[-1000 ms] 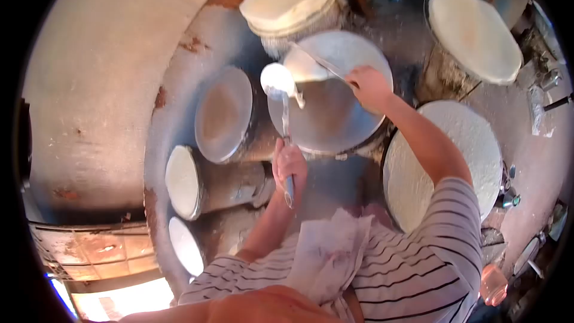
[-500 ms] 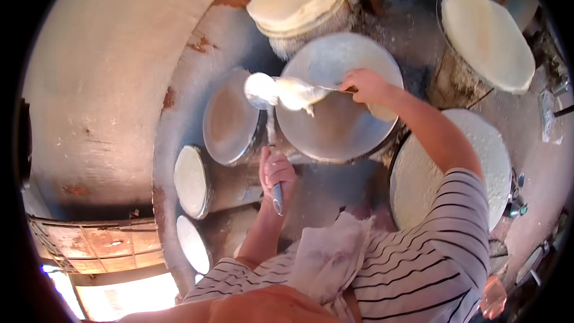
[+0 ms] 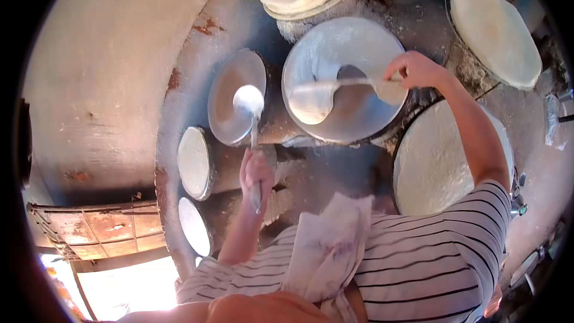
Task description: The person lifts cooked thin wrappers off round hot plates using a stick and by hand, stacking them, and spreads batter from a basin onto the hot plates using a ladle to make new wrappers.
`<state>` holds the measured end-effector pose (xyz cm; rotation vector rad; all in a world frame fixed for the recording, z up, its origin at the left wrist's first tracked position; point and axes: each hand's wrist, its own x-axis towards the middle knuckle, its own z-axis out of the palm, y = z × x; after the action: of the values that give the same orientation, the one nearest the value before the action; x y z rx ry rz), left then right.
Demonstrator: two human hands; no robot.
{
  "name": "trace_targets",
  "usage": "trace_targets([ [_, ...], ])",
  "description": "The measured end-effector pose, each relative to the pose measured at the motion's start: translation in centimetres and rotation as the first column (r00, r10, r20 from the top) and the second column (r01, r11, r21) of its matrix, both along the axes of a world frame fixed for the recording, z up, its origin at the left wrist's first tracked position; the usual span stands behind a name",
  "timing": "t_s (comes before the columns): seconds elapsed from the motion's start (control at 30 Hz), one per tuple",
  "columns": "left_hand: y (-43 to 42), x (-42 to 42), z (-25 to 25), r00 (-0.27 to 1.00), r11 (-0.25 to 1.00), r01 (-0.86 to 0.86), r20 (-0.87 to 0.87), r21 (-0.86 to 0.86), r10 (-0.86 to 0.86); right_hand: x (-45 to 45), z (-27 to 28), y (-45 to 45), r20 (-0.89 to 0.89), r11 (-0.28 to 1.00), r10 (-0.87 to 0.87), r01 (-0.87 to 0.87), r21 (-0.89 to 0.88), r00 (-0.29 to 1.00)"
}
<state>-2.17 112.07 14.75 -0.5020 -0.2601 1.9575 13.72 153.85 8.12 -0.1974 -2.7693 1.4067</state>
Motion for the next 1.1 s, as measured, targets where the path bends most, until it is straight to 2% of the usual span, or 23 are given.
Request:
trace_targets([
  [0.07,0.6,0.3,-1.1,0.997,0.999,0.041,0.063,0.021,-0.042,-0.5,-2.9,-0.7,-0.218,0.977,-0.19,0.207,0.059,0.957],
  [0.17,3.1,0.1,-1.4,0.99,0.988,0.138,0.018,0.068,-0.139,0.6,-2.7,-4.4,-0.421,0.977,0.052,0.041,0.208,0.906],
  [0.2,2.3,1.0,-1.2,0.986,0.984,0.166,0.0,0.06,-0.167,2.3,-1.5,-5.4,-0.364,0.984,0.042,0.025,0.177,0.93],
  [0.3,1.9,1.8,-1.3,0.979,0.98,0.195,0.058,0.05,-0.198,5.4,-0.9,-6.2,-0.032,0.962,-0.269,0.266,-0.064,0.963],
  [0.33,3.4,1.3,-1.8,0.975,0.979,0.202,0.089,0.041,-0.205,4.5,-2.2,-6.8,-0.162,0.945,-0.322,0.328,0.009,0.933],
  [0.43,3.7,1.2,-1.6,0.962,0.965,0.237,0.109,0.112,-0.249,3.6,-1.6,-10.6,-0.392,0.903,-0.104,0.252,0.348,0.914],
  [0.5,2.3,0.5,0.4,0.95,0.94,0.298,0.039,0.168,-0.308,6.8,-0.1,-13.9,-0.39,0.874,-0.132,0.293,0.388,0.911],
  [0.53,0.3,0.0,2.4,0.944,0.926,0.326,-0.019,0.192,-0.329,9.1,2.1,-15.6,-0.257,0.877,-0.212,0.299,0.375,0.943],
  [0.6,-1.9,-2.3,3.4,0.932,0.909,0.348,-0.186,0.229,-0.31,9.2,0.0,-19.4,-0.333,0.783,-0.581,0.621,0.019,0.743],
  [0.63,-3.3,-3.6,3.3,0.916,0.914,0.351,-0.276,0.203,-0.291,8.8,-2.5,-22.6,-0.282,0.656,-0.749,0.731,-0.187,0.6],
  [0.67,-5.3,-4.2,2.8,0.89,0.914,0.364,-0.356,0.177,-0.285,5.7,-4.9,-25.2,-0.236,0.617,-0.785,0.758,-0.21,0.573],
  [0.7,-6.6,-4.7,2.4,0.903,0.902,0.372,-0.311,0.218,-0.297,1.5,-6.2,-26.8,-0.224,0.576,-0.815,0.787,-0.221,0.534],
  [0.77,-8.0,-7.9,2.9,0.894,0.856,0.423,-0.29,0.297,-0.341,-5.6,-6.0,-32.3,-0.072,0.438,-0.885,0.768,-0.467,0.46],
  [0.8,-8.9,-8.4,3.1,0.899,0.863,0.411,-0.287,0.295,-0.33,-8.0,-4.4,-35.4,0.022,0.34,-0.875,0.646,-0.684,0.484],
  [0.83,-9.8,-9.0,3.1,0.904,0.869,0.399,-0.284,0.293,-0.32,-10.4,-2.9,-38.4,0.124,0.175,-0.858,0.509,-0.843,0.499],
  [0.9,-12.0,-9.7,2.8,0.902,0.877,0.398,-0.286,0.269,-0.323,-15.1,-3.8,-41.9,0.131,0.183,-0.808,0.455,-0.871,0.575],
  [1.0,-14.2,-11.2,3.9,0.884,0.841,0.459,-0.24,0.286,-0.401,-17.9,-5.2,-44.1,0.29,-0.107,-0.864,0.412,-0.905,0.412],
  [1.1,-15.1,-12.4,3.2,0.868,0.82,0.487,-0.27,0.302,-0.416,-14.6,-5.8,-45.7,0.346,-0.21,-0.88,0.386,-0.898,0.327],
])
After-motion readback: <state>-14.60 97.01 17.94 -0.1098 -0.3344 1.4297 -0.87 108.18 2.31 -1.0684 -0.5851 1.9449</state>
